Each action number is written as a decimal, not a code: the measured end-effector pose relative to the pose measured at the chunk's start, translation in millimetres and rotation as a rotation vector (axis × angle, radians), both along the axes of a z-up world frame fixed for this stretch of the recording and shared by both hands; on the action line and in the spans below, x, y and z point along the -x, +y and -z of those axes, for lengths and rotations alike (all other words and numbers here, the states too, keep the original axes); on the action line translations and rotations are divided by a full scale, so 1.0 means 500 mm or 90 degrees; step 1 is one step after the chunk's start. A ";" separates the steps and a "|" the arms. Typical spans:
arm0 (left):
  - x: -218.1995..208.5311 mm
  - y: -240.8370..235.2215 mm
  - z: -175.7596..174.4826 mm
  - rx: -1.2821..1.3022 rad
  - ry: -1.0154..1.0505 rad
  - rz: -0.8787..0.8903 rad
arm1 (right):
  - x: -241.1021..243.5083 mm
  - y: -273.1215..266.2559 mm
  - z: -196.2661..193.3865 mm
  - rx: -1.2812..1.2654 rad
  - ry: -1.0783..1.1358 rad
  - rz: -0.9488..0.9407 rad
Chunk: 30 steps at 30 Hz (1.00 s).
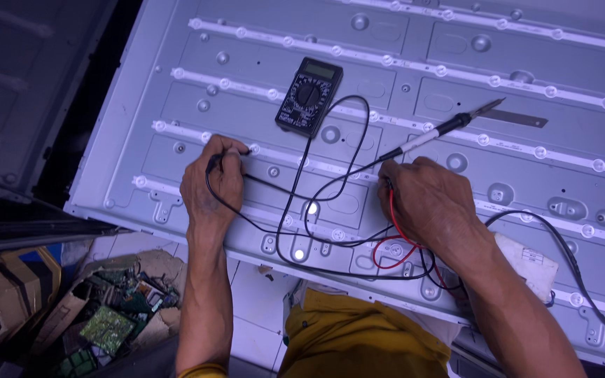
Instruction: The person tests multiple LED light strips attached to the back of a disassembled TV panel. Using a multimeter and a power supply, they connect probes to different points on the strips to verify continuity and illumination. The person moves the probes along the strips, checking several sections sequentially.
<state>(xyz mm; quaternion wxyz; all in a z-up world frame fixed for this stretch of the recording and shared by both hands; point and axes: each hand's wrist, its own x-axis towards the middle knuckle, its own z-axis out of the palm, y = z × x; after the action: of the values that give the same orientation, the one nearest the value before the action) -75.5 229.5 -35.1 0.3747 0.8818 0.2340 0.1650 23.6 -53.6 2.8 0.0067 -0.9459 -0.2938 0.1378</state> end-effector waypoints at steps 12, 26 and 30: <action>0.026 0.044 -0.003 0.031 -0.003 -0.070 | 0.008 0.023 -0.015 0.057 -0.017 -0.005; 0.003 0.024 -0.003 0.073 0.042 0.013 | 0.019 0.027 -0.051 0.061 0.004 0.029; 0.001 0.026 -0.001 0.062 0.031 0.017 | 0.012 0.022 -0.050 0.053 0.010 0.034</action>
<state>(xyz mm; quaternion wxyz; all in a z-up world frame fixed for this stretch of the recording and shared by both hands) -75.9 242.5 -34.5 0.4134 0.8694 0.2392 0.1266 17.4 -42.7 27.9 -0.0267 -0.9518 -0.2621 0.1569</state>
